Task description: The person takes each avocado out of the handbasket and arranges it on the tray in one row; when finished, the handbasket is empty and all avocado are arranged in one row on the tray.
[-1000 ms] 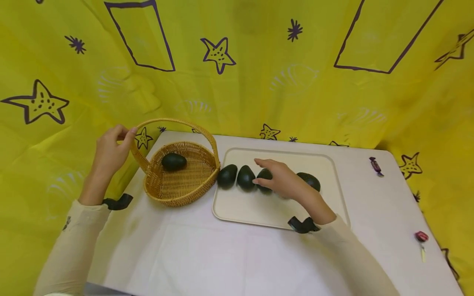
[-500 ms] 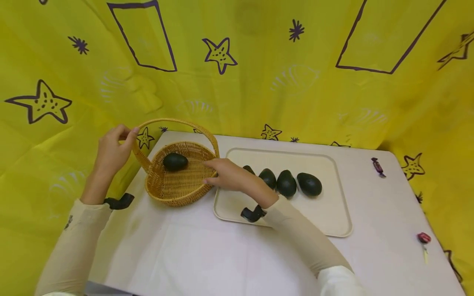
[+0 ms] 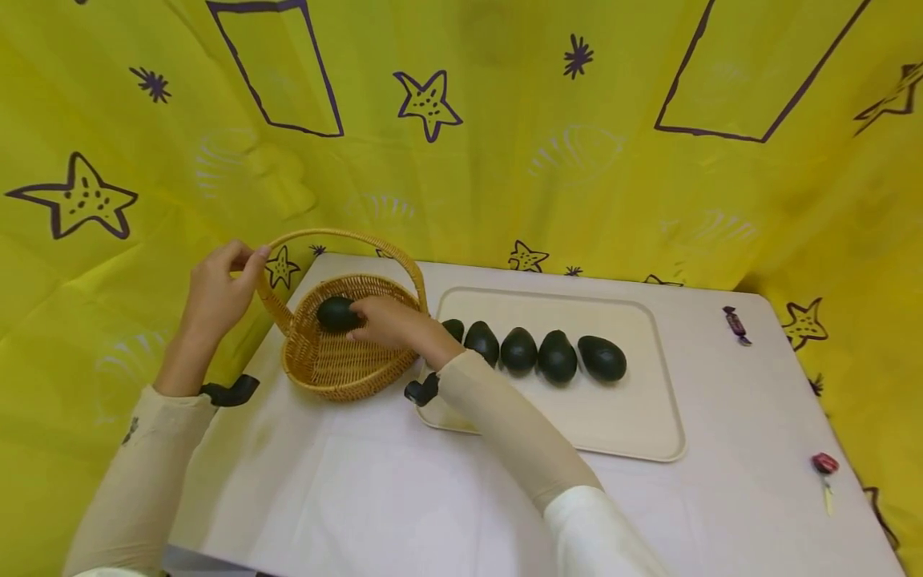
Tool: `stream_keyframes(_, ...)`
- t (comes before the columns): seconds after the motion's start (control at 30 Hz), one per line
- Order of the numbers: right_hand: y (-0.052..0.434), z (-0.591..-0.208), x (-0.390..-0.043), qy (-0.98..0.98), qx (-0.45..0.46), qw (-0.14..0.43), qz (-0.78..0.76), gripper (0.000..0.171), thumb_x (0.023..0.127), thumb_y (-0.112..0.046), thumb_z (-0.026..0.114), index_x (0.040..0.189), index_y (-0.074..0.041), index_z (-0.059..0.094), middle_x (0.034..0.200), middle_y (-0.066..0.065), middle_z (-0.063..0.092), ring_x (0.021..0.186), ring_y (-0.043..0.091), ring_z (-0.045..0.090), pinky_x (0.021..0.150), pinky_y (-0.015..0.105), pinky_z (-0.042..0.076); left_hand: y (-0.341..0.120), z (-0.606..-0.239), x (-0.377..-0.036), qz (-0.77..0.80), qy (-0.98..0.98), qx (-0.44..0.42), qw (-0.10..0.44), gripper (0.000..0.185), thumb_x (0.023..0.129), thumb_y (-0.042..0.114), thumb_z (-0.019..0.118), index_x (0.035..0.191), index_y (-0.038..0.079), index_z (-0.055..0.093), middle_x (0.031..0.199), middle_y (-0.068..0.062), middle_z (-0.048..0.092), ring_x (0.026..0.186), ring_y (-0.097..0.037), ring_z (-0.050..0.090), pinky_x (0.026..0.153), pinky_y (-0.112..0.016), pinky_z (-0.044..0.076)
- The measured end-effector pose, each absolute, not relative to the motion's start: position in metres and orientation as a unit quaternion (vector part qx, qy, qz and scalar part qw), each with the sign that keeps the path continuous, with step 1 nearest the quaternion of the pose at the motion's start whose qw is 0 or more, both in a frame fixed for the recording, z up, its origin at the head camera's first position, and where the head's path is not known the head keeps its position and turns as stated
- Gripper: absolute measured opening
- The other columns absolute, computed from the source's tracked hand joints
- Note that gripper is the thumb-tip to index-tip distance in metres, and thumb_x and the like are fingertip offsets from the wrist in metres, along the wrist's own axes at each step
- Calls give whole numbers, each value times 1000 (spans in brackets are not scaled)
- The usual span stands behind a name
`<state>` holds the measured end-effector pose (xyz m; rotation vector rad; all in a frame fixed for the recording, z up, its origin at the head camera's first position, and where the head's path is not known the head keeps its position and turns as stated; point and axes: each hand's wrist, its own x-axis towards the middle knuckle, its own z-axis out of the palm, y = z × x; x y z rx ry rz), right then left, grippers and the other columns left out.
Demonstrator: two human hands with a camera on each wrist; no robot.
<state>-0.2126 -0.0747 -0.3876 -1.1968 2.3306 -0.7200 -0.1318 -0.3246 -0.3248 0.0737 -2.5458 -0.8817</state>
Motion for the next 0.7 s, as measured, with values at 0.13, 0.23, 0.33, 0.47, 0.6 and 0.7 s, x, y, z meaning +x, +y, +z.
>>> stream_keyframes(0.13,-90,-387,-217,849,-411,218,-250,64,107,-33,64,159,-1,43,156,17,55,142,31,55,117,41,46,-325,-325,-132,-320,-920,26,223,53,109,50,53,104,-1,64,113,-26,66,111,-45,60,96,-62,47)
stream_keyframes(0.23,-101,-388,-220,857,-398,220,-243,65,107,-35,64,160,-4,42,157,14,54,144,29,53,117,41,45,-324,-325,-132,-320,-920,26,224,53,109,51,53,105,-1,65,112,-26,66,110,-44,60,96,-61,46)
stream_keyframes(0.33,-109,-390,-222,863,-383,226,-240,66,107,-36,64,162,-7,40,161,12,49,148,28,48,120,42,42,-324,-324,-132,-319,-921,24,222,53,109,51,53,105,-1,65,112,-26,66,110,-44,60,96,-61,46)
stream_keyframes(0.47,-117,-394,-226,866,-374,234,-235,68,107,-33,65,163,-6,37,167,12,42,153,29,40,124,42,37,-323,-323,-132,-320,-922,23,216,53,109,51,53,105,-1,65,113,-26,66,110,-44,61,97,-61,47)
stream_keyframes(0.6,-122,-399,-231,863,-390,231,-223,66,106,-25,67,161,-3,39,163,17,46,151,32,43,124,44,35,-323,-322,-131,-321,-922,24,216,53,109,51,53,104,-1,65,113,-26,66,111,-44,61,97,-61,47)
stream_keyframes(0.7,-126,-401,-233,859,-404,234,-210,66,106,-21,67,161,-2,38,162,18,46,151,34,43,125,46,34,-325,-322,-131,-320,-922,26,217,53,109,51,53,103,0,65,112,-25,67,110,-43,61,97,-61,47)
